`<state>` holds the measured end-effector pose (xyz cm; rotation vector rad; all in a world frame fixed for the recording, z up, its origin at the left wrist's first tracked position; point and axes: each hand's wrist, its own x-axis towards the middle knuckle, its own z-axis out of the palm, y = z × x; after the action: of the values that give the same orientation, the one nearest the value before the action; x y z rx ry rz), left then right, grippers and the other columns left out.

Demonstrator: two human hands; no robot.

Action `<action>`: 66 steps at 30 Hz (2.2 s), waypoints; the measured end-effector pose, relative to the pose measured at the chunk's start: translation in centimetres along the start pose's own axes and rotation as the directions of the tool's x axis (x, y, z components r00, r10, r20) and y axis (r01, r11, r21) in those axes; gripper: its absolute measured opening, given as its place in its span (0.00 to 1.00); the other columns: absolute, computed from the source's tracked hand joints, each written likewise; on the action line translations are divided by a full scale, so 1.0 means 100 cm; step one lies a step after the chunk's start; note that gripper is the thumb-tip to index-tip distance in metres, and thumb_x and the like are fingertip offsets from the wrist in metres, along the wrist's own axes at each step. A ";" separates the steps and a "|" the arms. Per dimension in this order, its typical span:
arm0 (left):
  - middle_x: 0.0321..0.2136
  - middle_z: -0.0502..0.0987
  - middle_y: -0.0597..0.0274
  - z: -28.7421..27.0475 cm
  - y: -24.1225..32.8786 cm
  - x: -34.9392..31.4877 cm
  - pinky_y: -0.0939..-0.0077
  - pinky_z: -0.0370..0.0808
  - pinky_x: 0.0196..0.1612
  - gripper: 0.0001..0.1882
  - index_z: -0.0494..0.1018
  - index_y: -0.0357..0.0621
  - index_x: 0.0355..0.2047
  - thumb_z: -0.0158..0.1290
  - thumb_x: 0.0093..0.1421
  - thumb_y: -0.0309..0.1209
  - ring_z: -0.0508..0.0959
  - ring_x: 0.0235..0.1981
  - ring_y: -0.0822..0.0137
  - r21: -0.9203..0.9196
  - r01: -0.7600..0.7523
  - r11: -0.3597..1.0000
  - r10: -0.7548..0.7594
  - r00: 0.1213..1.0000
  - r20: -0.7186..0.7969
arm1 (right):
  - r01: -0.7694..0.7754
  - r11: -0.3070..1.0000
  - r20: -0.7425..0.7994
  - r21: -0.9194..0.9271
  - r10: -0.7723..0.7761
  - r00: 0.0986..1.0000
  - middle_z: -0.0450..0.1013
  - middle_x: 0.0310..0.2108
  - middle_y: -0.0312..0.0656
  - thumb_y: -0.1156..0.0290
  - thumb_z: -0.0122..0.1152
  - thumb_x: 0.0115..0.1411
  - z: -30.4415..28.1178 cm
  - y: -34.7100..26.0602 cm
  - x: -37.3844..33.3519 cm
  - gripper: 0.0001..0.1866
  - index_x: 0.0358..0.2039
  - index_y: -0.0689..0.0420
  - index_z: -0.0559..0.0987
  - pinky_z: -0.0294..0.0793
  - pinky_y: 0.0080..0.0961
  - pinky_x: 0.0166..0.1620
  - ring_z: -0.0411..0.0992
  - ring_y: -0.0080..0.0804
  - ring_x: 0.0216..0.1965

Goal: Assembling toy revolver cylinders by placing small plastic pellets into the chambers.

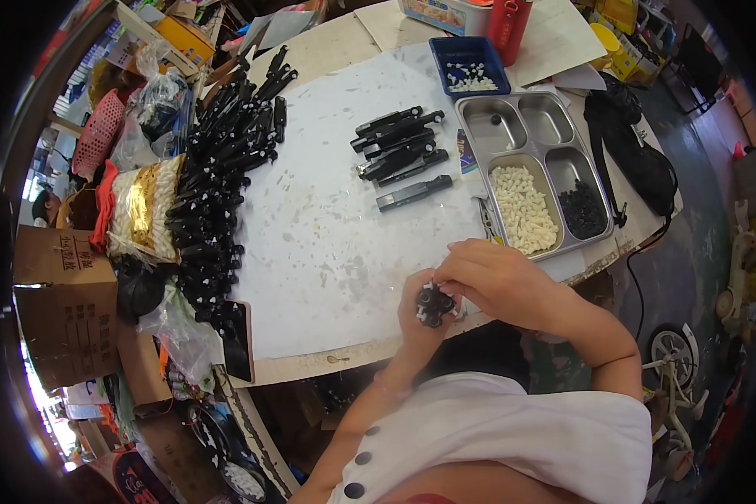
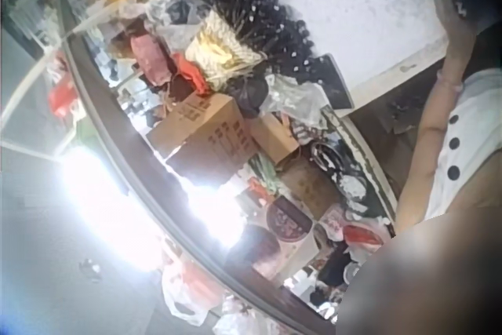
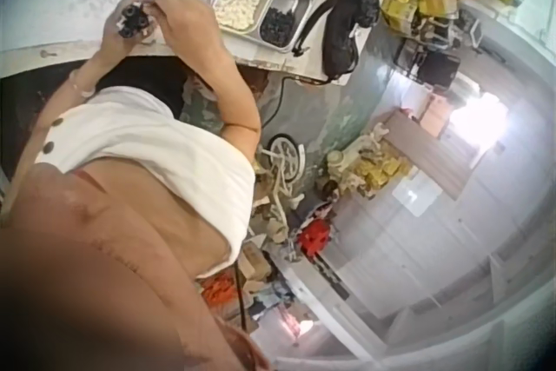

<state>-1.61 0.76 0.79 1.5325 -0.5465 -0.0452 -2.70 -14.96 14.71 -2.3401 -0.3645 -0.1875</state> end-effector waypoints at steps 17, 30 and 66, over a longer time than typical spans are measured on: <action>0.40 0.70 0.56 0.001 -0.002 0.001 0.77 0.74 0.39 0.29 0.66 0.39 0.46 0.54 0.40 0.11 0.75 0.36 0.66 0.029 -0.060 0.998 0.060 0.998 -0.003 | -0.010 0.998 0.132 0.065 0.001 0.991 0.73 0.32 0.40 0.76 0.66 0.48 -0.002 0.013 0.006 0.09 0.30 0.58 0.76 0.74 0.28 0.36 0.74 0.39 0.36; 0.39 0.73 0.52 0.004 0.003 0.003 0.67 0.73 0.39 0.30 0.68 0.41 0.47 0.61 0.40 0.19 0.75 0.37 0.54 0.094 -0.157 0.983 0.160 0.987 -0.028 | 0.385 0.631 0.434 -0.674 -0.084 0.897 0.67 0.23 0.39 0.70 0.56 0.46 -0.011 -0.033 0.013 0.08 0.26 0.60 0.74 0.65 0.25 0.32 0.65 0.31 0.26; 0.36 0.72 0.59 0.005 0.005 0.007 0.79 0.72 0.38 0.22 0.69 0.42 0.41 0.62 0.46 0.17 0.73 0.34 0.69 0.087 -0.059 0.995 0.064 0.996 -0.065 | -0.260 0.908 -0.254 0.329 0.350 0.902 0.70 0.31 0.40 0.83 0.55 0.55 -0.017 0.052 -0.022 0.04 0.32 0.67 0.76 0.70 0.19 0.32 0.69 0.23 0.28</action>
<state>-1.33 0.06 1.45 1.5928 -0.5473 0.0777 -3.17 -20.16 11.93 -2.0033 0.1305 -0.3176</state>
